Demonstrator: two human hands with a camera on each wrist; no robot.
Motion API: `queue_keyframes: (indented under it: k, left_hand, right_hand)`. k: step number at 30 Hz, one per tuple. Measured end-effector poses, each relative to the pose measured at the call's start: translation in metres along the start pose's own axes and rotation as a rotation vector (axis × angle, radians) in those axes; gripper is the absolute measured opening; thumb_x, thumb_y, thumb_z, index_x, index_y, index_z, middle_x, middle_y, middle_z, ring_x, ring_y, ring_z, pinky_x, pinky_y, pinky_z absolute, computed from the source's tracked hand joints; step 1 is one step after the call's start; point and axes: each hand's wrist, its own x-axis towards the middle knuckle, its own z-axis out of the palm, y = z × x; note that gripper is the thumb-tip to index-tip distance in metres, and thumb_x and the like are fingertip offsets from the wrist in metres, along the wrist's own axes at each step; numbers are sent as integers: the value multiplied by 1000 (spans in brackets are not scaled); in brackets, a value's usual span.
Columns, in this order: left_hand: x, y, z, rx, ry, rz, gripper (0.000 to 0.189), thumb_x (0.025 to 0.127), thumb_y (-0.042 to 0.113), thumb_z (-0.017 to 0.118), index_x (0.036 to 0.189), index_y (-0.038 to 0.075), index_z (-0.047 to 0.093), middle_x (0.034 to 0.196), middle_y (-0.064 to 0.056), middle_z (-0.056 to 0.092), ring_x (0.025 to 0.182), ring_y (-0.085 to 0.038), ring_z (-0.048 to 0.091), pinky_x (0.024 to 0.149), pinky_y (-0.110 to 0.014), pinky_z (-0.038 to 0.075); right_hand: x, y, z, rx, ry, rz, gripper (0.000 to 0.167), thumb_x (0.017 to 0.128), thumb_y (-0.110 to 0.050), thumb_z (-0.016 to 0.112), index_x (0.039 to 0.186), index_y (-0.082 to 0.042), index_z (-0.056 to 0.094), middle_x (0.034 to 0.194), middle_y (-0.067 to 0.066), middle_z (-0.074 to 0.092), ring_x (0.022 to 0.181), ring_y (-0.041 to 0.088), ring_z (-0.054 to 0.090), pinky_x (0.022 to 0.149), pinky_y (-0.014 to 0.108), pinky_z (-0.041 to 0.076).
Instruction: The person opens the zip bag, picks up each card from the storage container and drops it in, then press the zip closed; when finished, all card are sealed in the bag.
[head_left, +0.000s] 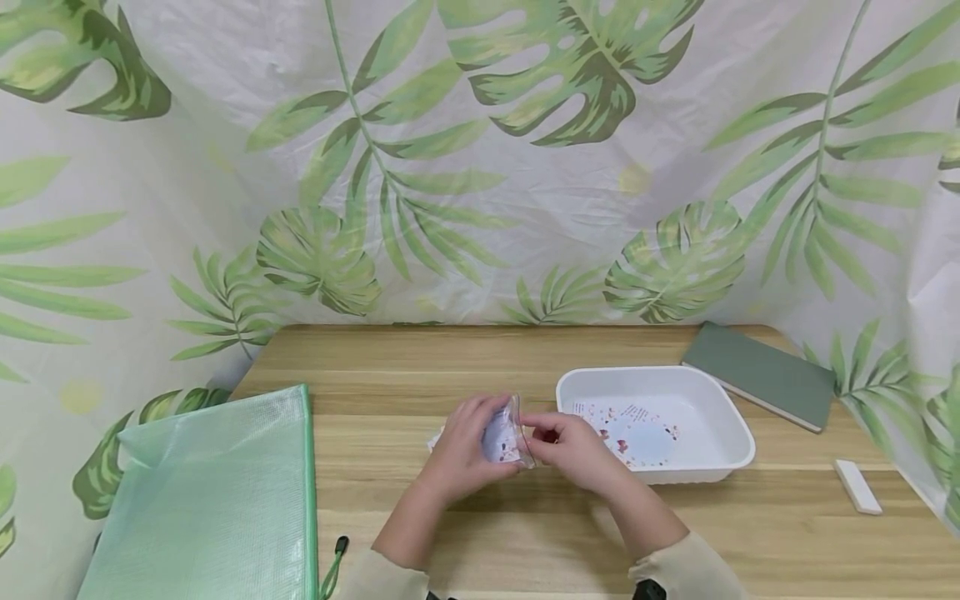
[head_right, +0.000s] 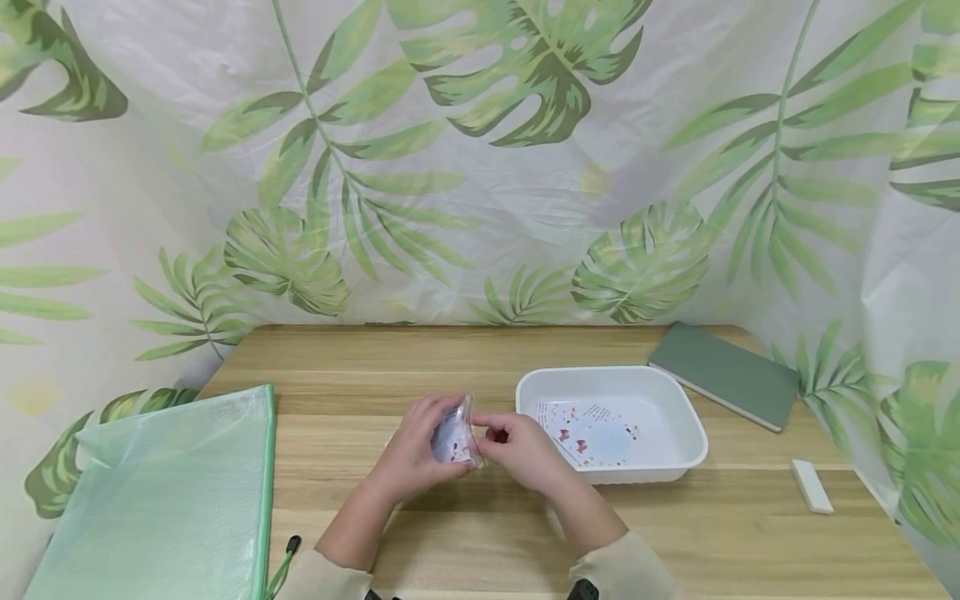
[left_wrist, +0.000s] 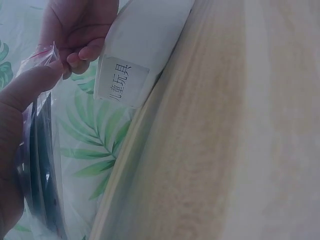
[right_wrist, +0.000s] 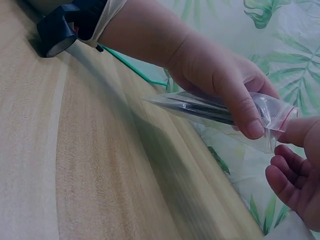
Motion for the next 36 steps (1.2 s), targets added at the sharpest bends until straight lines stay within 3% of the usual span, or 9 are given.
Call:
queue_keyframes:
  k: [5,10,13,16,20,25,30,36]
  left_hand:
    - [0,0,0,3,10,-7,83,64,31,87,138,11,53,130,-9,58,119,-26,53,97,-46,46]
    - [1,-1,-2,2,22,-18,84,64,32,88,137,12,53,128,-9,59,117,-27,53,95,-46,48]
    - [2,-1,-3,-2,27,-23,84,63,32,88,137,11,53,127,-10,59,117,-28,53,97,-47,47]
    - [3,-1,-3,-4,28,-32,84,63,31,89,136,11,54,127,-10,59,118,-29,53,98,-48,46]
    - [3,-1,-3,-3,23,-39,83,63,31,89,136,11,54,128,-10,58,119,-28,53,99,-47,46]
    - [3,-2,-3,-8,22,-38,84,63,30,89,136,11,53,128,-9,58,119,-28,53,99,-47,46]
    - [2,-2,-3,-14,18,-43,84,63,30,89,136,11,53,129,-9,58,119,-28,52,99,-47,46]
    - [1,-2,-1,-26,8,-51,84,63,30,89,136,12,53,129,-9,58,120,-28,52,99,-48,45]
  right_hand:
    - [-2,-2,-7,30,24,5,36,89,-18,69,122,-3,67,79,4,61,70,9,52,58,21,45]
    - [-5,5,-36,65,83,7,38,92,-16,67,126,0,63,86,11,65,69,6,56,61,22,51]
    - [-4,18,-62,-1,112,59,38,92,-17,66,126,1,62,92,12,65,74,10,56,63,23,50]
    - [-2,35,-88,-126,124,163,40,93,-21,66,126,1,62,97,13,66,84,17,57,69,26,48]
    - [-2,56,-118,-285,80,327,44,92,-26,66,125,2,61,107,17,63,94,24,56,73,30,47]
    - [-4,73,-139,-423,-28,466,50,85,-31,73,118,5,58,108,21,60,92,28,54,75,37,48]
    - [-6,82,-143,-504,-83,513,60,78,-35,80,116,4,55,111,23,60,96,31,54,85,46,44]
    - [-8,93,-143,-525,-94,520,62,77,-34,82,114,4,51,112,25,59,98,33,53,88,48,43]
